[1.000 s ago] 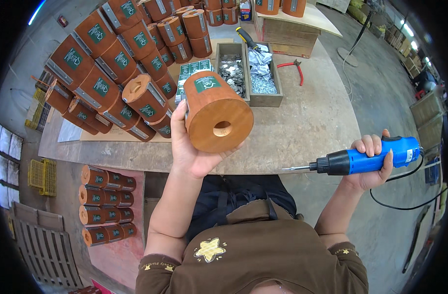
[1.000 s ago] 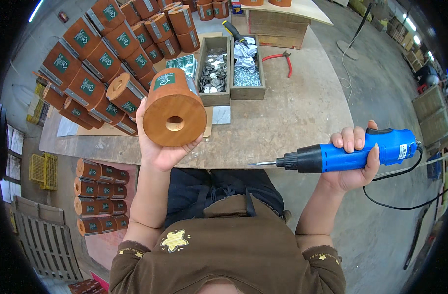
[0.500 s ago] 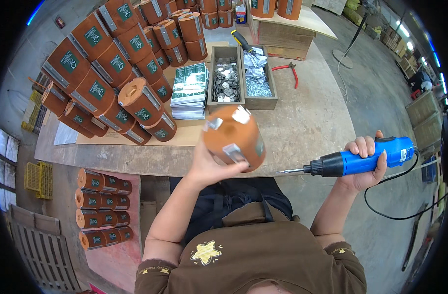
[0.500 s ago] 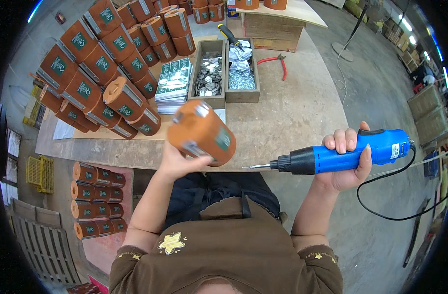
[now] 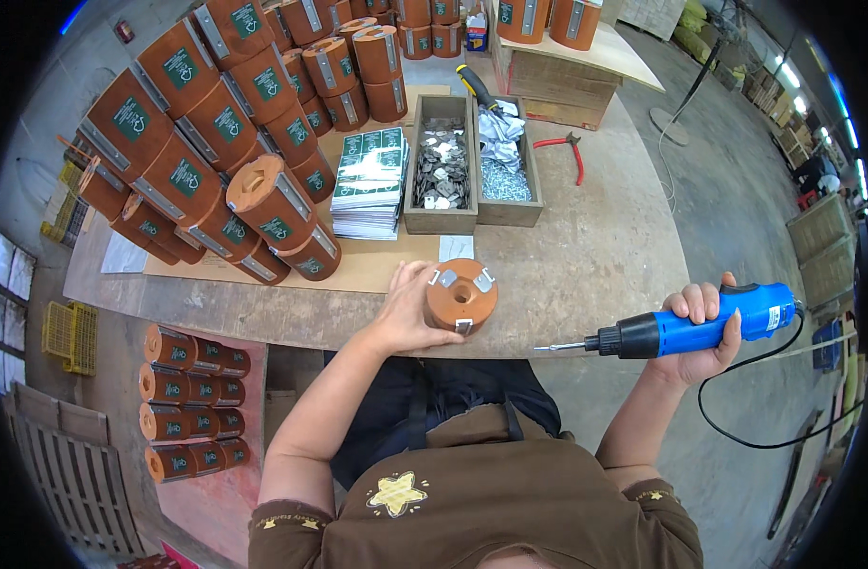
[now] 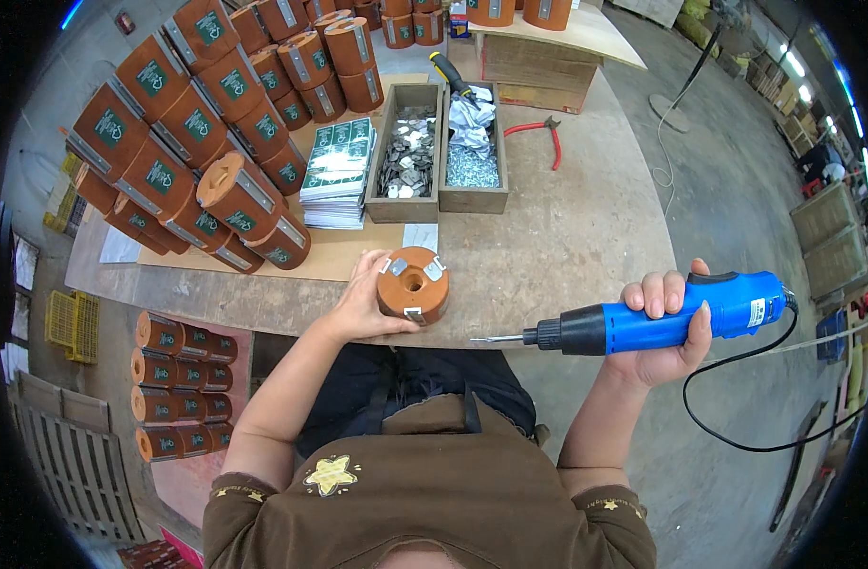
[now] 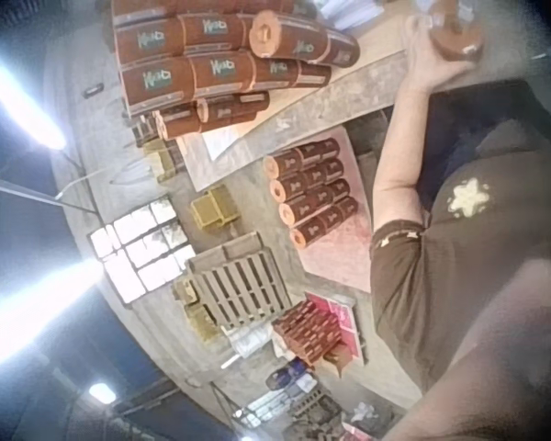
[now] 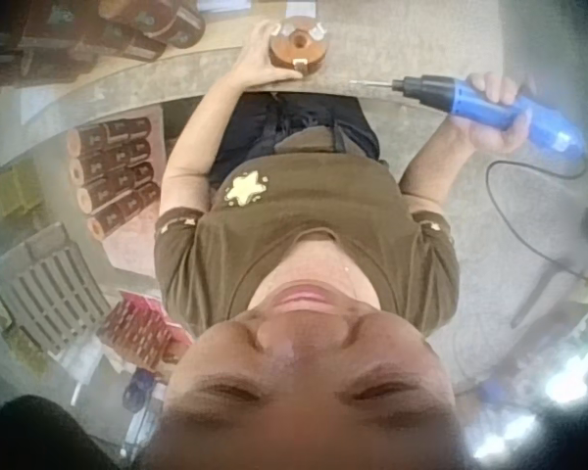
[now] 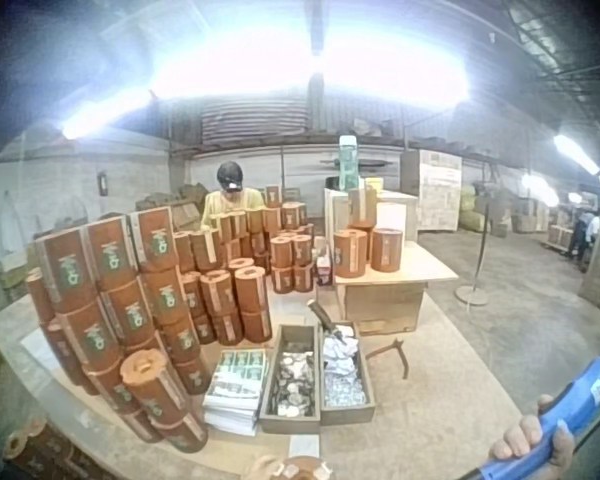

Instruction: Assembling metal brackets and hardware onto wooden furniture components using a power screwdriver and manual screwdriver.

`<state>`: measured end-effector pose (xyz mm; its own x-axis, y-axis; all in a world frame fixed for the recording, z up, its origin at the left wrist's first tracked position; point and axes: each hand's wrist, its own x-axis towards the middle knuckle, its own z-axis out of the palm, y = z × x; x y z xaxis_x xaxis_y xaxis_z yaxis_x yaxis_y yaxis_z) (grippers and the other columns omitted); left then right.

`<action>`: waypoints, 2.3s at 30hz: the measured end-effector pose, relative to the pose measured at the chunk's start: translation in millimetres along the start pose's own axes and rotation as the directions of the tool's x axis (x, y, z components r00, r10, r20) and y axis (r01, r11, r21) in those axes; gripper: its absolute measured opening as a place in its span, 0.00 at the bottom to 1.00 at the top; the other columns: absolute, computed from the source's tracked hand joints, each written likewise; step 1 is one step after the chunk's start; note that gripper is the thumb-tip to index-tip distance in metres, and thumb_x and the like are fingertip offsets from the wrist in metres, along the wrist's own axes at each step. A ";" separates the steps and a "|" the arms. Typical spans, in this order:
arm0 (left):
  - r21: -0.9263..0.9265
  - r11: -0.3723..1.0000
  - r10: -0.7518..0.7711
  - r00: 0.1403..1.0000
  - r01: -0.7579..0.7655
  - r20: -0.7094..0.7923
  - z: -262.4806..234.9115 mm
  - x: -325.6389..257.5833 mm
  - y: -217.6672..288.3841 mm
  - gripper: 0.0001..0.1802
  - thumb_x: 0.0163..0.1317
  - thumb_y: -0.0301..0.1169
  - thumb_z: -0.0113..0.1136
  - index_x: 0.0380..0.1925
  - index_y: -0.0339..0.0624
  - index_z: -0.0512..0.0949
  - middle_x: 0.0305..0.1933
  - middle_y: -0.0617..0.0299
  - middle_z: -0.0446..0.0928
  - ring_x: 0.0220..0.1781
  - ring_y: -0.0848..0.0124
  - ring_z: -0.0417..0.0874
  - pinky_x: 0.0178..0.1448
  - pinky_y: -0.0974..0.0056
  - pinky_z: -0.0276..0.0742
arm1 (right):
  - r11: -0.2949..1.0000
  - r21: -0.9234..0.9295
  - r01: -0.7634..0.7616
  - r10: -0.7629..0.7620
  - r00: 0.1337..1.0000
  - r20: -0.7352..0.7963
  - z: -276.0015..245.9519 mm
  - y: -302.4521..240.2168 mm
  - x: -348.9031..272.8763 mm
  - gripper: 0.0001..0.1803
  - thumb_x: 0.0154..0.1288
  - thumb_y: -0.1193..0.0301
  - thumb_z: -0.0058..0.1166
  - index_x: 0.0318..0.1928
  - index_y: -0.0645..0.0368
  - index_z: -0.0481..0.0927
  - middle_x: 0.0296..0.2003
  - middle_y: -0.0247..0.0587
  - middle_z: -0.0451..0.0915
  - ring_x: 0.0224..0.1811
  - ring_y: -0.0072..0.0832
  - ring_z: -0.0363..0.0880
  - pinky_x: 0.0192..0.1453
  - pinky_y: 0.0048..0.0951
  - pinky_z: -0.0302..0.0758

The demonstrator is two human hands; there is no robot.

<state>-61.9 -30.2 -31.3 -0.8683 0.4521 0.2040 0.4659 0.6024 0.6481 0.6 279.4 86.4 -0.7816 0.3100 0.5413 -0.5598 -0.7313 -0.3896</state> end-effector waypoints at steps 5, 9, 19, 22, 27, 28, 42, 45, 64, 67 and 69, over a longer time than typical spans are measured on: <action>0.141 0.988 0.044 0.988 -0.066 0.150 -53.3 16.9 2.8 0.52 0.26 0.42 0.74 0.56 0.43 0.59 0.57 0.52 0.60 0.62 0.55 0.55 0.64 0.54 0.52 | 1.000 -0.002 -0.002 0.001 0.999 -0.036 -3.6 1.5 5.2 0.22 0.60 0.66 0.42 0.53 0.63 0.61 0.26 0.36 0.68 0.28 0.24 0.66 0.35 0.30 0.68; -0.077 0.993 -0.086 0.996 0.087 0.011 -92.1 70.7 -13.7 0.17 0.45 0.24 0.60 0.39 0.36 0.74 0.34 0.59 0.77 0.40 0.69 0.76 0.47 0.66 0.70 | 1.000 0.001 -0.006 0.006 1.000 -0.021 -5.6 3.7 10.0 0.22 0.61 0.66 0.41 0.53 0.63 0.61 0.26 0.36 0.67 0.28 0.24 0.66 0.35 0.30 0.68; 0.678 0.694 -0.243 0.966 0.240 -0.092 -37.0 194.6 -42.2 0.10 0.45 0.37 0.62 0.30 0.51 0.81 0.38 0.60 0.77 0.46 0.61 0.74 0.47 0.55 0.68 | 0.999 -0.045 -0.004 0.002 0.999 -0.044 -3.6 0.4 7.2 0.24 0.60 0.66 0.41 0.55 0.62 0.57 0.26 0.36 0.68 0.27 0.25 0.67 0.34 0.31 0.69; 0.735 0.625 -0.256 0.958 0.264 -0.126 -31.5 199.5 -42.7 0.12 0.42 0.41 0.65 0.28 0.51 0.81 0.40 0.63 0.76 0.48 0.64 0.72 0.47 0.52 0.66 | 0.998 -0.066 0.011 -0.014 0.999 -0.051 -6.9 -2.4 6.8 0.24 0.60 0.66 0.41 0.55 0.62 0.57 0.26 0.36 0.68 0.27 0.25 0.67 0.34 0.31 0.69; 0.686 0.676 -0.213 0.963 0.268 -0.166 -23.3 193.6 -46.2 0.08 0.43 0.37 0.64 0.25 0.51 0.80 0.36 0.62 0.76 0.44 0.64 0.75 0.47 0.53 0.64 | 0.999 -0.048 0.002 -0.006 0.998 -0.070 -11.0 -0.5 8.8 0.23 0.60 0.66 0.41 0.55 0.62 0.58 0.26 0.36 0.68 0.27 0.25 0.67 0.33 0.31 0.69; 0.679 0.697 -0.166 0.973 0.231 -0.160 -20.8 192.4 -45.8 0.07 0.43 0.36 0.63 0.24 0.51 0.80 0.36 0.62 0.76 0.42 0.64 0.76 0.46 0.53 0.64 | 0.999 -0.040 -0.004 0.001 0.997 -0.073 -11.2 -1.3 8.7 0.23 0.60 0.66 0.41 0.55 0.62 0.58 0.26 0.37 0.68 0.27 0.25 0.67 0.33 0.31 0.69; 0.668 0.708 -0.219 0.971 0.228 -0.099 -35.5 180.7 -40.5 0.10 0.49 0.26 0.54 0.33 0.47 0.77 0.43 0.58 0.74 0.48 0.61 0.74 0.51 0.42 0.62 | 0.999 0.022 -0.043 0.043 0.999 0.018 -8.9 -7.4 3.0 0.23 0.61 0.67 0.40 0.55 0.64 0.58 0.27 0.38 0.66 0.28 0.25 0.64 0.35 0.31 0.67; 0.654 0.717 -0.294 0.955 0.242 -0.032 -34.1 186.6 -35.4 0.13 0.56 0.29 0.44 0.38 0.47 0.77 0.47 0.58 0.75 0.51 0.63 0.74 0.54 0.39 0.56 | 1.000 -0.014 -0.014 0.014 1.000 -0.011 -9.4 -13.1 0.0 0.23 0.61 0.68 0.40 0.55 0.65 0.58 0.26 0.37 0.65 0.27 0.25 0.64 0.35 0.30 0.68; -0.371 0.929 -0.123 0.934 -0.011 -0.337 -62.8 118.9 16.0 0.06 0.47 0.25 0.58 0.28 0.40 0.77 0.22 0.57 0.74 0.29 0.65 0.77 0.35 0.65 0.72 | 1.000 -0.012 -0.023 0.024 0.999 0.049 6.6 -8.0 -4.1 0.23 0.61 0.67 0.40 0.55 0.64 0.58 0.27 0.38 0.65 0.28 0.24 0.64 0.36 0.30 0.66; -0.302 0.952 -0.023 0.967 -0.057 -0.254 -63.0 71.4 47.4 0.05 0.50 0.23 0.58 0.29 0.39 0.78 0.26 0.62 0.75 0.29 0.76 0.74 0.35 0.70 0.71 | 0.999 0.006 -0.037 0.037 0.996 0.077 12.0 -4.6 -6.0 0.23 0.61 0.66 0.40 0.55 0.63 0.58 0.28 0.38 0.66 0.28 0.25 0.65 0.36 0.31 0.67; -0.270 0.954 0.068 0.970 -0.131 -0.233 -50.2 42.9 53.2 0.06 0.49 0.23 0.59 0.30 0.39 0.79 0.26 0.62 0.76 0.29 0.76 0.74 0.35 0.71 0.70 | 0.999 0.003 -0.036 0.036 0.997 0.072 13.8 -3.7 -7.7 0.23 0.61 0.66 0.40 0.55 0.63 0.58 0.28 0.38 0.67 0.28 0.25 0.65 0.36 0.31 0.67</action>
<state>-83.0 -11.7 48.8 -0.8505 0.3257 0.4129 0.5125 0.3372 0.7897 12.5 271.3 93.9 -0.7794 0.2393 0.5790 -0.5304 -0.7439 -0.4065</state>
